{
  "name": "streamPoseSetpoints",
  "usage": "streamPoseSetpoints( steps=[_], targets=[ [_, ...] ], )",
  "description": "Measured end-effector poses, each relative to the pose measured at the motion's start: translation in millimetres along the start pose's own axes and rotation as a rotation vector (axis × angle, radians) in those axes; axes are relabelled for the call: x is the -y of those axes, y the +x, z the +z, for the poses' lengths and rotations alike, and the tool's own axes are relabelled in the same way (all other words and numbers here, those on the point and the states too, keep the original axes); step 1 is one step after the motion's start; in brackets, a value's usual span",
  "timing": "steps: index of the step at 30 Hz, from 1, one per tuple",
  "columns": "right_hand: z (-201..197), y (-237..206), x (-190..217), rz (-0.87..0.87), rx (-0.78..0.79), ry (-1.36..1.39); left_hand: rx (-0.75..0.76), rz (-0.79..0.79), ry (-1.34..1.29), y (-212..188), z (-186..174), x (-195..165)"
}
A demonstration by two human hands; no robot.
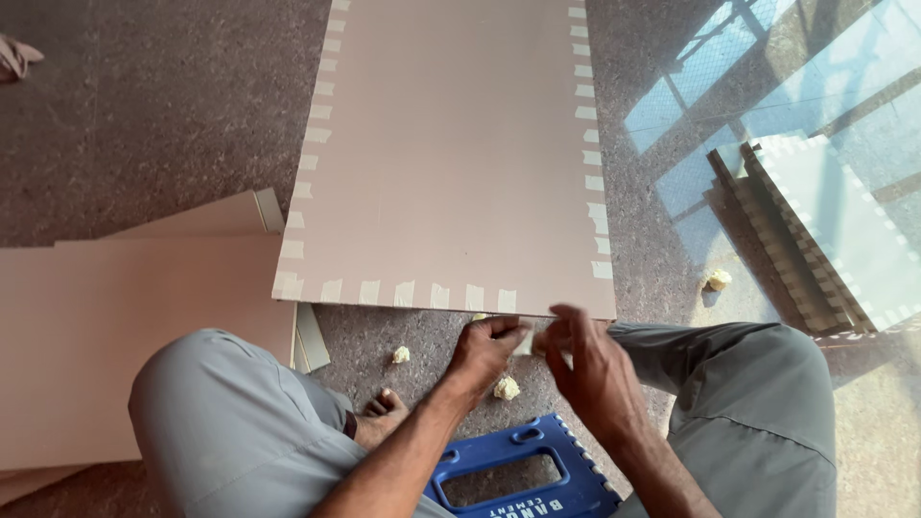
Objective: The person sits on the floor and applies small pieces of masking tape along the edges of a large rectangular tile. They tear off pieces of tape and press them onto the tile's perimeter, then flip the tile over to continue taping the other side.
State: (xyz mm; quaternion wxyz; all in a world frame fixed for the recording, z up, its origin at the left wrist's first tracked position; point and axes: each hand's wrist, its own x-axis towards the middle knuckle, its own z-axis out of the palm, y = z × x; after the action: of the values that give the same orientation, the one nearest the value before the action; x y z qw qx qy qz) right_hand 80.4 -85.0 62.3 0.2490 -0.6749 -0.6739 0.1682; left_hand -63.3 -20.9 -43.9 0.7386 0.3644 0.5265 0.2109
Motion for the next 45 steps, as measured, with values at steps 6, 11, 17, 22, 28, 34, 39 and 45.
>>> streamPoseSetpoints(
  steps=[6,11,17,22,28,34,39,45],
  targets=[
    [8.9,38.6,23.1,0.043,0.013,-0.097,-0.461,0.288,0.388,54.9,4.0,40.8],
    [25.3,54.1,46.9,0.197,0.032,-0.134,-0.462,-0.251,-0.116,60.6,-14.4,41.1],
    [37.6,62.7,28.0,0.189,0.046,-0.124,-0.332,-0.036,-0.388,10.8,-13.7,10.2],
    [30.4,68.9,15.9,0.270,0.267,-0.195,-0.257,-0.155,-0.637,-53.5,-37.8,-13.9],
    [18.8,51.4,8.6,0.146,0.014,-0.349,-0.128,-0.109,-0.647,-57.9,-32.1,-46.3],
    [17.1,46.8,-10.3,0.049,0.090,-0.471,0.049,-0.084,-0.429,-46.5,6.1,-38.6],
    [31.5,64.9,-15.6,0.107,0.103,-0.444,0.066,-0.178,-0.251,-27.7,31.5,-25.8],
    [31.9,64.0,-24.1,0.251,0.078,-0.158,-0.067,-0.146,-0.521,-31.6,22.9,-26.2]
  ],
)
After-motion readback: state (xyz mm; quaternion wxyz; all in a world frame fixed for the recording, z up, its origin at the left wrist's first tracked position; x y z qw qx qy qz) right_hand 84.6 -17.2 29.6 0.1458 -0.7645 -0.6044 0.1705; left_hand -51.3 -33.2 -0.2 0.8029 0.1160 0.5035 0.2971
